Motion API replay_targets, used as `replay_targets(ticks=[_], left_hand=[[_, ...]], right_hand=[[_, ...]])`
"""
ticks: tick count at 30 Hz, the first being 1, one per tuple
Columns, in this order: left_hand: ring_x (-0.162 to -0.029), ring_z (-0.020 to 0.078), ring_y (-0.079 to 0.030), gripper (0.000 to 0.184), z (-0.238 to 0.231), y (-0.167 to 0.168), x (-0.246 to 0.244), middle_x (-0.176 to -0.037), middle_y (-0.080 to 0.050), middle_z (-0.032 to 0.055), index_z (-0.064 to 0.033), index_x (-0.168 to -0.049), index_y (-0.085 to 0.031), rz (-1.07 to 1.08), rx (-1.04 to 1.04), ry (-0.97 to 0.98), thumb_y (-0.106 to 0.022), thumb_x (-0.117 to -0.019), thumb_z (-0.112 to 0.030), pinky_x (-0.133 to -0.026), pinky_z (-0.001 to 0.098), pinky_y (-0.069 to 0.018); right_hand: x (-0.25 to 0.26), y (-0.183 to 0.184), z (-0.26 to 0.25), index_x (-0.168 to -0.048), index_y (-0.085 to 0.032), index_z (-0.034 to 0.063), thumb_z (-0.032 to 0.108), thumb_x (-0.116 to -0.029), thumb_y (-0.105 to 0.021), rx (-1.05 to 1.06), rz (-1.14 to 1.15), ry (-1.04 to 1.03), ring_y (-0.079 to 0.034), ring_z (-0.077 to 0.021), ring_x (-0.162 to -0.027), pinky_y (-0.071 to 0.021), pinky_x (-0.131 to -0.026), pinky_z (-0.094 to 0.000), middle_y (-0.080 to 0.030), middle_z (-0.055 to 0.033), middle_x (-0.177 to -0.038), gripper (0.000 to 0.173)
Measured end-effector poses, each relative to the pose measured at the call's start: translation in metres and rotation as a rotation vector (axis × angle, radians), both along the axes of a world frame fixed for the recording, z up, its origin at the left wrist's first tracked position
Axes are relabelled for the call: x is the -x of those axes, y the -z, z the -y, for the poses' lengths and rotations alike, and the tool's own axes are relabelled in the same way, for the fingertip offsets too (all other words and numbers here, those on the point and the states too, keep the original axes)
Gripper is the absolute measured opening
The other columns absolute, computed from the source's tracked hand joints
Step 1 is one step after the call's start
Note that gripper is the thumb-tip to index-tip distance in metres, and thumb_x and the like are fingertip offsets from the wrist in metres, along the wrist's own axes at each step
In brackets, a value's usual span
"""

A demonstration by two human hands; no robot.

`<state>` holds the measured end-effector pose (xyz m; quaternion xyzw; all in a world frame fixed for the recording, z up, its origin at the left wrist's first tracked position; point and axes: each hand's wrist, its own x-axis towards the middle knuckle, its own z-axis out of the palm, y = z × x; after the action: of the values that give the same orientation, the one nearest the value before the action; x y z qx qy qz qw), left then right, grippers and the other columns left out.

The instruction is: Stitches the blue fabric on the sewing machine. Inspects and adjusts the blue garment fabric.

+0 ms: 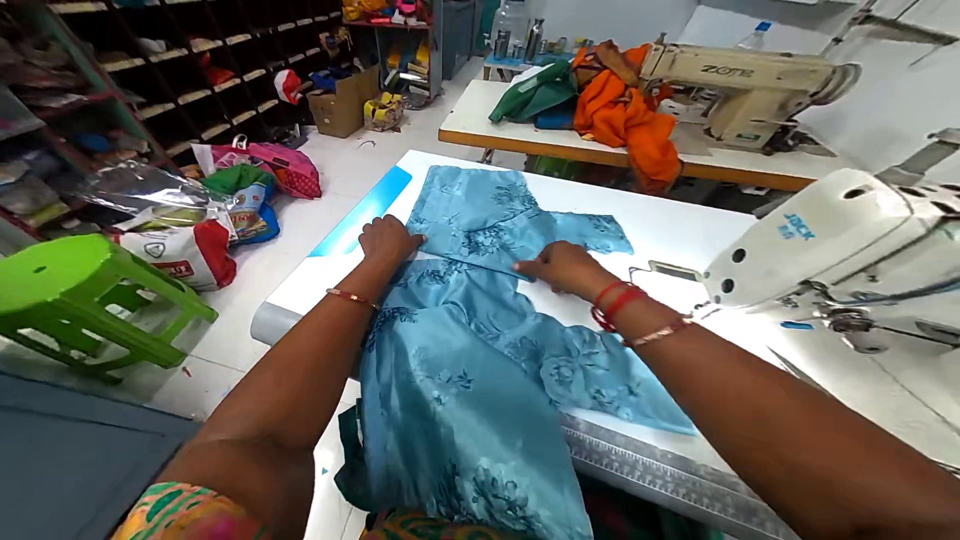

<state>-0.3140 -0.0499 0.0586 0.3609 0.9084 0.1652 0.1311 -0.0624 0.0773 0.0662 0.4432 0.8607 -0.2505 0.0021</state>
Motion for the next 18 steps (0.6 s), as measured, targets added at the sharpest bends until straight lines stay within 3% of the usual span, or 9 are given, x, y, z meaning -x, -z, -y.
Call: replay_targets(ticks=[1, 3, 6, 9, 12, 14, 16, 18], left_hand=[[-0.134, 0.0543, -0.047, 0.064, -0.005, -0.006, -0.001, -0.137, -0.052, 0.0390, 0.0150, -0.127, -0.057, 0.023, 0.050, 0.007, -0.064, -0.1000, -0.043, -0.105, 0.0702, -0.0376], [-0.127, 0.0516, -0.055, 0.053, -0.013, -0.011, 0.000, -0.130, -0.058, 0.0366, 0.0129, -0.123, -0.061, 0.058, 0.075, 0.021, -0.062, -0.1021, -0.036, -0.101, 0.0698, -0.0415], [-0.121, 0.0502, -0.058, 0.048, -0.016, -0.004, 0.013, -0.128, -0.058, 0.0365, 0.0129, -0.131, -0.054, 0.225, -0.178, 0.015, -0.060, -0.1024, -0.025, -0.100, 0.0673, -0.0443], [-0.101, 0.0346, -0.066, 0.047, -0.003, -0.009, 0.008, -0.127, -0.057, 0.0304, 0.0090, -0.140, -0.041, 0.435, -0.503, -0.036, -0.057, -0.1043, -0.016, -0.086, 0.0490, -0.0557], [-0.085, 0.0265, -0.069, 0.057, 0.021, -0.004, -0.009, -0.126, -0.056, 0.0272, -0.0005, -0.150, -0.025, 0.563, -0.653, -0.038, -0.057, -0.1037, -0.008, -0.074, 0.0402, -0.0589], [-0.082, 0.0259, -0.070, 0.052, 0.031, 0.009, -0.014, -0.126, -0.057, 0.0258, -0.0047, -0.149, -0.031, 0.590, -0.650, -0.004, -0.056, -0.1029, -0.002, -0.072, 0.0406, -0.0599], [-0.085, 0.0219, -0.069, 0.034, 0.036, 0.016, -0.014, -0.130, -0.056, 0.0215, -0.0012, -0.138, -0.048, 0.617, -0.633, 0.024, -0.052, -0.1043, 0.000, -0.075, 0.0374, -0.0599], [-0.083, 0.0146, -0.067, 0.026, 0.035, 0.013, -0.012, -0.128, -0.059, 0.0171, 0.0017, -0.131, -0.057, 0.660, -0.664, 0.034, -0.049, -0.1065, -0.004, -0.074, 0.0309, -0.0581]], right_hand=[[0.007, 0.002, -0.004, -0.096, -0.069, -0.0083, 0.050, -0.0949, -0.070, -0.005, 0.018, 0.003, -0.066, -0.0424, -0.086, -0.0497, -0.078, -0.0640, -0.067, -0.0269, -0.091, 0.058], [0.020, 0.006, -0.011, -0.091, -0.070, -0.0058, 0.045, -0.0927, -0.074, 0.027, 0.021, 0.007, -0.064, -0.0366, -0.079, -0.0498, -0.075, -0.0596, -0.067, -0.0222, -0.085, 0.051], [0.029, 0.004, -0.016, -0.095, -0.071, -0.0058, 0.039, -0.0941, -0.074, 0.034, 0.021, 0.044, -0.067, -0.0351, -0.080, -0.0517, -0.077, -0.0580, -0.069, -0.0216, -0.088, 0.045], [0.027, -0.008, -0.012, -0.098, -0.070, -0.0092, 0.041, -0.0946, -0.073, -0.081, 0.073, 0.065, -0.066, -0.0465, -0.095, -0.0479, -0.082, -0.0667, -0.068, -0.0299, -0.099, 0.051], [0.027, -0.005, -0.018, -0.099, -0.068, -0.0097, 0.042, -0.0950, -0.072, -0.060, 0.098, 0.062, -0.066, -0.0458, -0.093, -0.0480, -0.081, -0.0662, -0.067, -0.0299, -0.099, 0.052], [0.030, -0.005, -0.022, -0.094, -0.068, -0.0088, 0.038, -0.0947, -0.073, -0.036, 0.102, 0.061, -0.066, -0.0411, -0.086, -0.0486, -0.078, -0.0627, -0.067, -0.0261, -0.092, 0.047], [0.035, -0.005, -0.026, -0.095, -0.066, -0.0089, 0.029, -0.0934, -0.075, 0.019, 0.084, 0.096, -0.065, -0.0365, -0.082, -0.0501, -0.077, -0.0585, -0.067, -0.0237, -0.090, 0.039], [0.040, -0.004, -0.037, -0.097, -0.065, -0.0093, 0.020, -0.0922, -0.074, 0.087, 0.026, 0.140, -0.066, -0.0309, -0.078, -0.0532, -0.076, -0.0523, -0.067, -0.0216, -0.090, 0.031]])
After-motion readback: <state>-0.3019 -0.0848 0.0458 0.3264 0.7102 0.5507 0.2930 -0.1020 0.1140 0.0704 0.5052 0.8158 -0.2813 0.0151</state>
